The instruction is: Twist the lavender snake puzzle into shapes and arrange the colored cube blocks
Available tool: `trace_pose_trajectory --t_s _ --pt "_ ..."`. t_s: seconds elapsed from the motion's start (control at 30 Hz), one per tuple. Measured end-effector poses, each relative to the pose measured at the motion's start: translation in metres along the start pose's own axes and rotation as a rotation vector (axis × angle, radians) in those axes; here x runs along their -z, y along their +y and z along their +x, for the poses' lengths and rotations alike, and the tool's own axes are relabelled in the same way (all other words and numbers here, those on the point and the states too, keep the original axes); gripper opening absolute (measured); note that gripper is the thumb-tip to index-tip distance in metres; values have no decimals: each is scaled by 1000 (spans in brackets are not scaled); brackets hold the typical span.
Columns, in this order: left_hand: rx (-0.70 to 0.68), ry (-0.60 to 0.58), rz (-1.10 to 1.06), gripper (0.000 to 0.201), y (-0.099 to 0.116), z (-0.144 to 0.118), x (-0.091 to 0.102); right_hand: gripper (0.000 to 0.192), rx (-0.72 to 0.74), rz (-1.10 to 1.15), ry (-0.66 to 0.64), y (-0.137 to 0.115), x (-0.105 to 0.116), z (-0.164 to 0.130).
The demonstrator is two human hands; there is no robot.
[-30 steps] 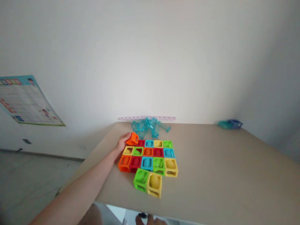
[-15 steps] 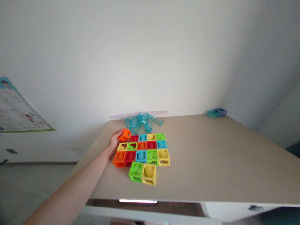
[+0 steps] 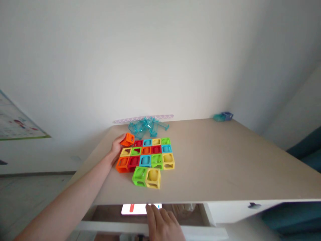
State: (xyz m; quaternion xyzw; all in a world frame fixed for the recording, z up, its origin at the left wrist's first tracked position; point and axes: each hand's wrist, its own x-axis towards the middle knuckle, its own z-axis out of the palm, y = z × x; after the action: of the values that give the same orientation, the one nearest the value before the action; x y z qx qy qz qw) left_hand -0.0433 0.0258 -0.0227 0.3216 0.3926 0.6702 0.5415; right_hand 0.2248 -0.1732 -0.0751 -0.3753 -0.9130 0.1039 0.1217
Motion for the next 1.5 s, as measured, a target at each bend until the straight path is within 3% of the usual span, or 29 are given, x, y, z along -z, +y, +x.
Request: trace_pose_trajectory --t_s 0.07,0.13,0.23,0.33,0.4,0.43,0.57,0.63,0.83,1.1,1.2,1.37,1.5 --pt "12 6 -7 26 0 0 0 53 -104 24 -209 0 8 18" --pt "16 12 -13 26 -1 1 1 44 -158 59 -360 -3 20 31" --pt "14 16 -19 26 -1 1 2 42 -134 121 -422 -5 34 41" --pt "8 18 -26 25 -1 1 2 40 -113 104 -406 -3 29 40" --pt "9 17 -32 25 -1 0 2 32 -88 45 -323 -2 16 34" --pt "13 14 -35 25 -1 0 2 29 -42 13 -219 -2 9 31" --pt "37 5 -51 27 -2 2 3 33 196 -168 444 1 -11 13" --pt "42 10 -58 28 -3 3 4 42 172 -271 589 4 -11 8" --pt "32 53 -55 29 -4 5 2 48 -13 -293 608 7 -1 19" --pt "-1 145 -34 33 -4 8 2 34 68 -246 659 13 -7 22" --pt "-13 175 -34 34 -6 10 3 37 50 -251 709 15 -8 24" --pt "-32 211 -18 32 -8 13 4 40 183 -287 752 18 -2 26" --pt "-35 228 10 31 -7 17 4 43 181 -278 777 18 -1 26"
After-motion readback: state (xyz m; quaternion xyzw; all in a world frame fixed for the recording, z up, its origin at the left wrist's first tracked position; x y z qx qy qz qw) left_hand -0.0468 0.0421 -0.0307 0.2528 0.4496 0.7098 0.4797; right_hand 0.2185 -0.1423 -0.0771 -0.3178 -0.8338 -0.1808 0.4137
